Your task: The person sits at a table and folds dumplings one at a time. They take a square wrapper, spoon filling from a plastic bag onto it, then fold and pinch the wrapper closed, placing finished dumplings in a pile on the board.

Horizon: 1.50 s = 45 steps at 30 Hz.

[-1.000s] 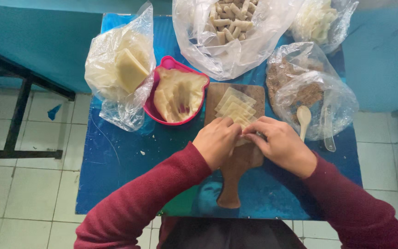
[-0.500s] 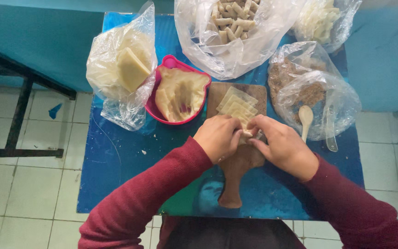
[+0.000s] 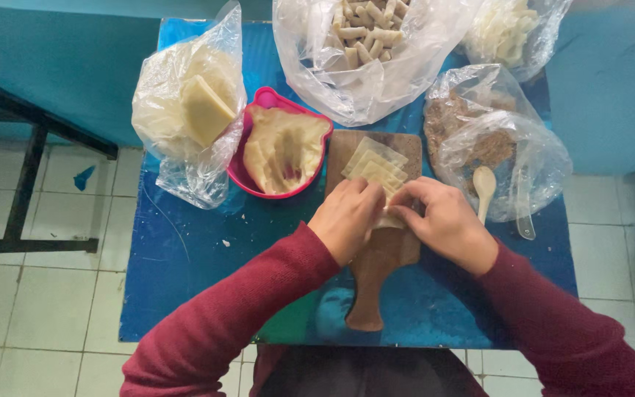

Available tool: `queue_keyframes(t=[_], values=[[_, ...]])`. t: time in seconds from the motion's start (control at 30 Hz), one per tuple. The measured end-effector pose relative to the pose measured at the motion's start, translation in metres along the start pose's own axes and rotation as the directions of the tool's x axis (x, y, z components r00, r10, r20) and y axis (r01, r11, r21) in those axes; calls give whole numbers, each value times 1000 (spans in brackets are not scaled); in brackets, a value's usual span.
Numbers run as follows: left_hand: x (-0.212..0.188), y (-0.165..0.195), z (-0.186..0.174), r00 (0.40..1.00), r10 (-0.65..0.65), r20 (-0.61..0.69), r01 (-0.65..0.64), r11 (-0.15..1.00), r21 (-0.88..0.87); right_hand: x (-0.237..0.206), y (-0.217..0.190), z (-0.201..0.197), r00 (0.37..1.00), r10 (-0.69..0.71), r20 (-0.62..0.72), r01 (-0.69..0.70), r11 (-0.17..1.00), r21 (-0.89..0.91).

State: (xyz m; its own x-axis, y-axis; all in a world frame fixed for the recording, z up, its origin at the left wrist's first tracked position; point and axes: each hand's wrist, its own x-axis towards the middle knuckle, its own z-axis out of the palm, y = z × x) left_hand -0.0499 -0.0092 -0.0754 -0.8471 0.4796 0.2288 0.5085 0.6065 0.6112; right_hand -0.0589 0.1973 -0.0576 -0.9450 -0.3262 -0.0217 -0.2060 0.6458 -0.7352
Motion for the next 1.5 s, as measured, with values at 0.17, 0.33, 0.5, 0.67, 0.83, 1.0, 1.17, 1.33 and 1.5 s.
queue_keyframes(t=[0.17, 0.33, 0.5, 0.67, 0.83, 1.0, 1.17, 1.33, 1.5], values=[[2, 1, 2, 994, 90, 55, -97, 985, 141, -6, -5, 2, 979, -189, -79, 183, 980, -83], [0, 0, -2, 995, 52, 89, -63, 990, 123, -12, -11, 0, 941, -331, -68, 309, 924, -227], [-1, -5, -6, 994, 47, 95, -50, 998, 37, -9, -13, -3, 967, -255, -1, 250, 949, -195], [1, -7, -5, 996, 54, 69, -56, 998, 16, -3, -11, -1, 964, -266, -10, 258, 943, -212], [1, -8, -5, 999, 42, 22, -40, 996, -78, 5, -8, -1, 964, -266, 2, 257, 930, -262], [1, -9, -1, 1000, 21, 12, -20, 998, -60, 13, -3, -2, 983, -170, 64, 180, 950, -253], [1, -8, 7, 1000, 6, -11, -5, 999, 47, 18, 1, -4, 978, -200, 63, 208, 967, -145], [2, -5, 11, 998, -36, -54, 40, 996, 80, 6, -3, -5, 953, -302, 13, 300, 940, -163], [4, -8, 8, 992, -101, -80, 99, 995, -24, 7, -6, -5, 952, -304, 32, 304, 929, -209]])
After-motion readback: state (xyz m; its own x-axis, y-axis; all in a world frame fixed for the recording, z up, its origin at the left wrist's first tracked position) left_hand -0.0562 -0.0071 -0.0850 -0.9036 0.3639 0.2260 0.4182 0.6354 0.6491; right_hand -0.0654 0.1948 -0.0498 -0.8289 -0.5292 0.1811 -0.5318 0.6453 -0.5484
